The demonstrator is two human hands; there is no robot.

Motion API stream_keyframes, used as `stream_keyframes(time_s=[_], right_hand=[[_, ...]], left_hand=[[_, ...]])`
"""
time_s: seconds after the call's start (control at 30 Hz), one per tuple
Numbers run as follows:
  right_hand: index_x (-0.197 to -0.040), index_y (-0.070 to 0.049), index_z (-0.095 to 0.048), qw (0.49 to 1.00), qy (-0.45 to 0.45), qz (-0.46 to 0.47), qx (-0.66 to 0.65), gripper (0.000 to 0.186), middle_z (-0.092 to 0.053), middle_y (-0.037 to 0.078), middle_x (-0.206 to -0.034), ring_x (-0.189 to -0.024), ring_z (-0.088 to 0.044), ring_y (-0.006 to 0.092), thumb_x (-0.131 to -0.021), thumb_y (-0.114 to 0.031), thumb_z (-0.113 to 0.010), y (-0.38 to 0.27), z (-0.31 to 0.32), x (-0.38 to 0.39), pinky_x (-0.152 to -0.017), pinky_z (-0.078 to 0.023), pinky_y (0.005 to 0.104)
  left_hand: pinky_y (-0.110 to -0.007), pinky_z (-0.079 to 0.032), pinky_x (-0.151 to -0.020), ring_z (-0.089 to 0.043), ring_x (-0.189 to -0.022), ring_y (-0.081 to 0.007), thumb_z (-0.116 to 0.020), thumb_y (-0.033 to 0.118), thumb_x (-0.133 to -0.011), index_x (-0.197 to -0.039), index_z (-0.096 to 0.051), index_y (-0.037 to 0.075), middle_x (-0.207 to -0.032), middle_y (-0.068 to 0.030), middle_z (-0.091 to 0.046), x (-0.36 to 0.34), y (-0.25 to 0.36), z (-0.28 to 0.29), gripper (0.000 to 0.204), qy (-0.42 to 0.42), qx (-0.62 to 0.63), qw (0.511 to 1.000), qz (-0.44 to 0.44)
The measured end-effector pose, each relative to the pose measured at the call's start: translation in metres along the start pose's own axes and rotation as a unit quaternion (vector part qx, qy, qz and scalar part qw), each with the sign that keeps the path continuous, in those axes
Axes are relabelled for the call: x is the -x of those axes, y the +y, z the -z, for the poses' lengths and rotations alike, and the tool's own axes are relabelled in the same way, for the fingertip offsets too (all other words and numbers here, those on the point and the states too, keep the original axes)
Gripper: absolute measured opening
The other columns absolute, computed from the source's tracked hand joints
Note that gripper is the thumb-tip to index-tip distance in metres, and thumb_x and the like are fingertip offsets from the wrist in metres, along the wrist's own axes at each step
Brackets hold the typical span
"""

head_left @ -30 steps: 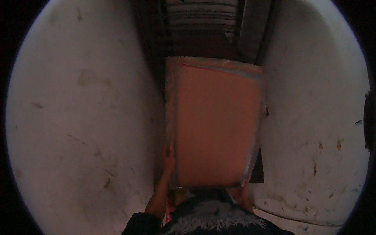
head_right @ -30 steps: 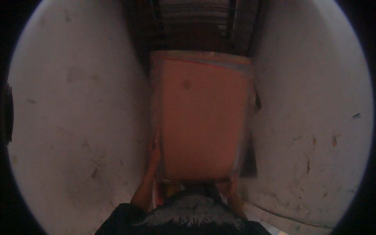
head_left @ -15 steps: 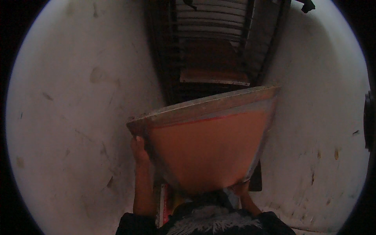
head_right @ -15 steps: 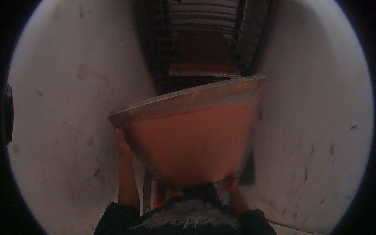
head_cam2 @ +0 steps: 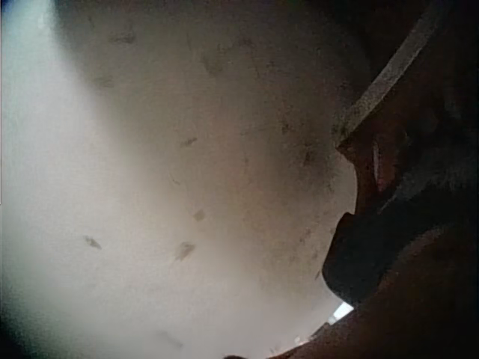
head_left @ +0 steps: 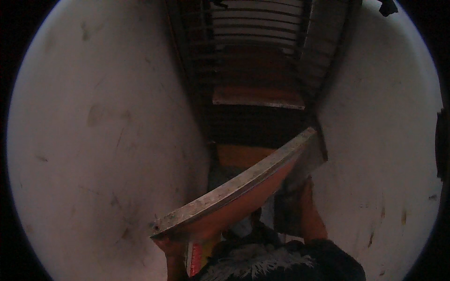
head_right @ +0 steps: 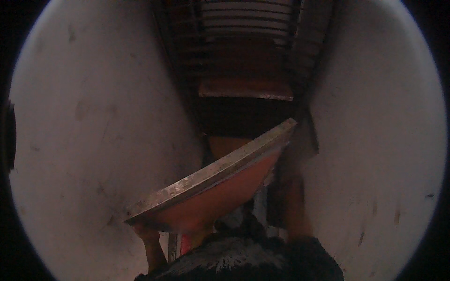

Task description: The person retrieves several screen printing frames from a drying area, positions them one by one on the floor, and aligns different film transparencies on top of the mesh by hand. The person also applies liquid from a bottle onto a glass surface and wipes it with a cloth.

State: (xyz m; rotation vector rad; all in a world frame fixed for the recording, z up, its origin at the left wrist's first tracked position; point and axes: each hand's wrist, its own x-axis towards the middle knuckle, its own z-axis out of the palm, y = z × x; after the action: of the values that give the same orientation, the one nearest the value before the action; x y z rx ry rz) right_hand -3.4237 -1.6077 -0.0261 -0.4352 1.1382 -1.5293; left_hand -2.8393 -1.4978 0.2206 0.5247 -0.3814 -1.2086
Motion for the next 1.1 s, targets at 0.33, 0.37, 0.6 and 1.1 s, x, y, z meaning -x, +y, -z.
stream_keyframes(time_s=[0.33,0.37,0.6,1.1], right_hand=[[-0.149,-0.011,-0.024,0.993,-0.112,-0.023,-0.029,0.078,-0.039,0.020,-0.142,-0.123,-0.047,0.0343,-0.091,-0.050,-0.057,-0.127,-0.236,-0.223,-0.102,-0.042,0.0491],[-0.148,-0.010,-0.025,0.989,-0.131,-0.011,-0.061,0.078,-0.038,0.021,-0.142,-0.124,-0.047,0.0350,-0.090,-0.049,-0.059,-0.127,-0.241,-0.245,-0.102,-0.043,0.0490],[-0.141,-0.005,-0.032,0.984,-0.047,0.029,-0.168,0.057,-0.043,0.016,-0.137,-0.120,-0.049,0.0331,-0.095,-0.027,-0.059,-0.090,-0.281,-0.285,-0.093,-0.052,0.0462],[-0.138,-0.008,-0.038,0.984,0.111,0.012,-0.141,0.055,-0.039,0.016,-0.139,-0.125,-0.042,0.0329,-0.094,-0.039,-0.052,0.028,0.004,-0.377,-0.103,-0.040,0.0484]], left_hand=[[-0.045,-0.037,-0.104,-0.045,-0.120,-0.0325,-0.048,0.056,-0.090,-0.133,-0.043,0.006,-0.131,-0.0165,-0.048,0.086,0.005,0.017,0.066,0.390,-0.534,0.712,-0.236],[-0.045,-0.036,-0.105,-0.044,-0.121,-0.0330,-0.049,0.055,-0.090,-0.134,-0.042,0.006,-0.132,-0.0172,-0.047,0.090,0.003,0.016,0.067,0.405,-0.541,0.695,-0.245],[-0.046,-0.031,-0.110,-0.038,-0.128,-0.0367,-0.053,0.050,-0.089,-0.141,-0.034,0.002,-0.140,-0.0221,-0.039,0.139,0.015,0.010,0.073,0.436,-0.632,0.585,-0.261],[-0.047,-0.029,-0.112,-0.035,-0.132,-0.0426,-0.059,0.039,-0.089,-0.144,-0.023,-0.007,-0.143,-0.0285,-0.035,0.130,-0.218,0.158,0.080,0.271,-0.917,0.050,-0.287]])
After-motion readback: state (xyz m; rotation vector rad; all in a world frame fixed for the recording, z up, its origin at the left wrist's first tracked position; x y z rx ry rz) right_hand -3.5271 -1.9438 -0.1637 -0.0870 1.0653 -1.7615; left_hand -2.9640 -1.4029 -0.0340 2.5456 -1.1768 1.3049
